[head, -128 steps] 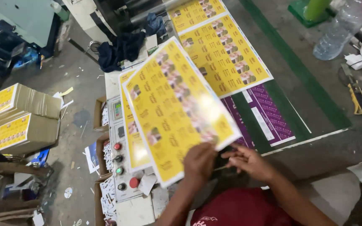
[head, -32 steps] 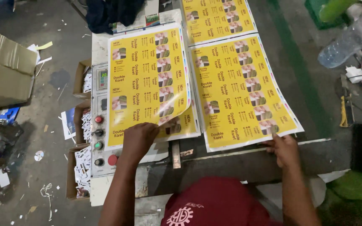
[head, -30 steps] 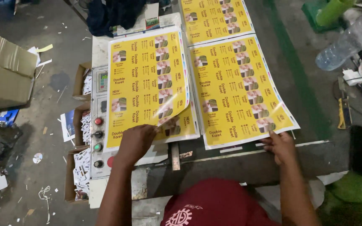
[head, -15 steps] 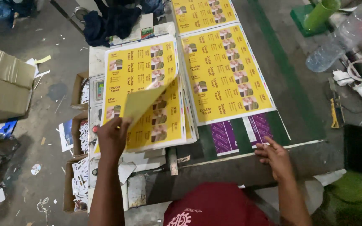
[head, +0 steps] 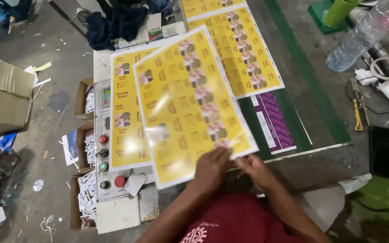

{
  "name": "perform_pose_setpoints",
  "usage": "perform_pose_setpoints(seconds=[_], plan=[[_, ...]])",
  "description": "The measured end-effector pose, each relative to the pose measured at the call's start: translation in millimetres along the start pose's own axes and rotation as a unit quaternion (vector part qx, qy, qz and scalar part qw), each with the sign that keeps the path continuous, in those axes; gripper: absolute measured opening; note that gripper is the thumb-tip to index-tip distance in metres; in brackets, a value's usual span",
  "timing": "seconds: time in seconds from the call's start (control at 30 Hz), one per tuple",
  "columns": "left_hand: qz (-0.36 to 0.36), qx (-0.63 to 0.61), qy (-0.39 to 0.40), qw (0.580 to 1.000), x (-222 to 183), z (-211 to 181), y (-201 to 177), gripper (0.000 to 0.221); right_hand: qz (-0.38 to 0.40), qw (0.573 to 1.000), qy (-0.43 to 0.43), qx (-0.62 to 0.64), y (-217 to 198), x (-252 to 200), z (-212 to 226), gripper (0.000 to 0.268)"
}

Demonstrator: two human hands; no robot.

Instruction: Checking and sorting printed label sheets on a production machine.

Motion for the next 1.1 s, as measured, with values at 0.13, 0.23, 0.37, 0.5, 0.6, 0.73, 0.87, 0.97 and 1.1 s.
perform_pose_setpoints(seconds=[0.13, 0.23, 0.37, 0.5, 0.6, 0.73, 0.87, 0.97, 1.1], plan=[[0.053, -0.089, 0.023, 0.994, -4.7, -14.6, 8.4, 0.048, -0.131, 0.991, -0.004, 0.024, -76.3, 23.5, -66.9, 0.052], [0.093, -0.078, -0.017, 0.992, -6.1, 16.2, -8.9, 0.045, -0.215, 0.976, -0.027, 0.015, -87.2, -3.4, -23.3, 0.04], [0.086, 0.029, -0.04, 0.995, -22.4, 74.6, -25.7, 0.041, -0.277, 0.96, -0.042, 0.008, -121.2, -27.6, 0.6, 0.034], [0.233, 0.129, -0.124, 0.956, -43.2, 106.8, -49.2, 0.084, -0.301, 0.953, -0.035, -0.01, -171.7, -56.0, 3.6, 0.032], [0.237, 0.184, -0.116, 0.947, -51.2, 117.1, -54.9, 0.072, -0.279, 0.96, -0.017, -0.026, -196.8, -72.3, 12.4, 0.033], [0.152, 0.123, -0.1, 0.975, -24.9, 91.7, -98.7, 0.035, -0.293, 0.955, 0.019, -0.049, -228.4, -79.4, 6.7, 0.029], [0.143, 0.106, -0.15, 0.972, -20.2, 88.9, -106.5, 0.027, -0.262, 0.962, 0.013, -0.081, -228.7, -51.8, 4.1, 0.033], [0.116, 0.124, -0.17, 0.971, -30.8, 98.9, -98.7, 0.02, -0.24, 0.968, 0.01, -0.072, -224.8, -12.5, -4.8, 0.033], [0.143, 0.156, -0.177, 0.961, -35.5, 102.9, -96.1, 0.019, -0.276, 0.957, -0.047, -0.075, -244.8, 51.9, -22.9, 0.034]])
Point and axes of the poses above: each hand's wrist, its own x-axis towards the middle knuckle, its own y-axis out of the palm, z = x × y, the point moved 3 cm from there along x, towards the middle knuckle, and after that the axes turned 1 degree about -y, right-handed, at the moved point
